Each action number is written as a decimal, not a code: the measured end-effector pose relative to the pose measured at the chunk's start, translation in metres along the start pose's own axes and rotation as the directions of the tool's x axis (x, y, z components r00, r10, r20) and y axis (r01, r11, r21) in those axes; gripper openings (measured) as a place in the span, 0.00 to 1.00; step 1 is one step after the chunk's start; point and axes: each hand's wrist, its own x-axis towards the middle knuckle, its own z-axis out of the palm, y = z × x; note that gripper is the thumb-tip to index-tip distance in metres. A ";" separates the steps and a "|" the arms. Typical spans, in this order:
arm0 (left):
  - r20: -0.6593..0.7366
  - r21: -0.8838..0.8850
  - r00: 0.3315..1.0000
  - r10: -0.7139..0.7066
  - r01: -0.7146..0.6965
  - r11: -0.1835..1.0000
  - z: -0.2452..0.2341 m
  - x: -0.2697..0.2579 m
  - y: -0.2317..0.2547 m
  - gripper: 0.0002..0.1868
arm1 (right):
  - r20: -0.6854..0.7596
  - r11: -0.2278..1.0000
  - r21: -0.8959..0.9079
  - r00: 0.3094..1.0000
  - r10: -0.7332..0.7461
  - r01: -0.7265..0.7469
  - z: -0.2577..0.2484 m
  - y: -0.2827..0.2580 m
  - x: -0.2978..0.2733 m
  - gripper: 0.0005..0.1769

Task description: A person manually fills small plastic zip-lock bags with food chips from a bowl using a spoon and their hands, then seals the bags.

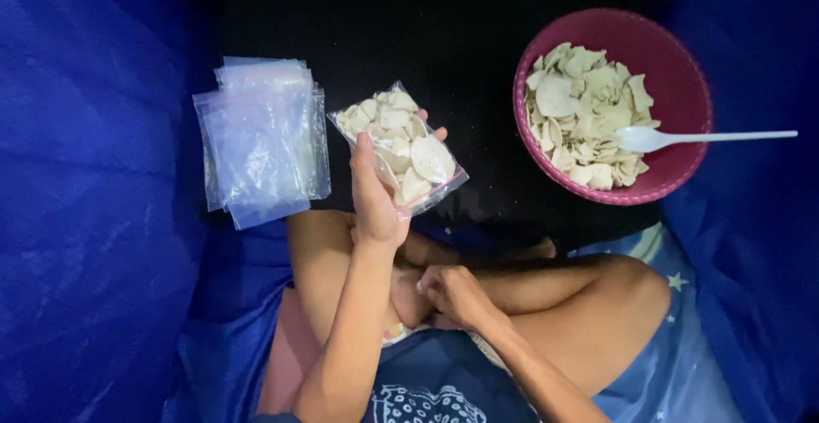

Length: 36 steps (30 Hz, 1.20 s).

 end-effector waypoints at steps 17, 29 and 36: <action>-0.061 -0.043 0.997 0.041 -0.043 0.998 0.023 -0.007 -0.016 0.37 | -0.651 0.461 0.716 0.741 0.167 0.525 -0.097 -0.121 -0.019 0.13; -0.178 -0.140 0.982 0.064 -0.090 0.986 0.047 0.008 -0.012 0.34 | -0.844 0.814 0.300 0.536 -0.016 0.498 -0.108 -0.129 -0.011 0.08; -0.185 -0.142 0.982 0.039 -0.066 0.988 0.060 0.010 -0.013 0.35 | -0.861 0.846 -0.263 0.283 -0.423 0.464 -0.123 -0.129 -0.008 0.06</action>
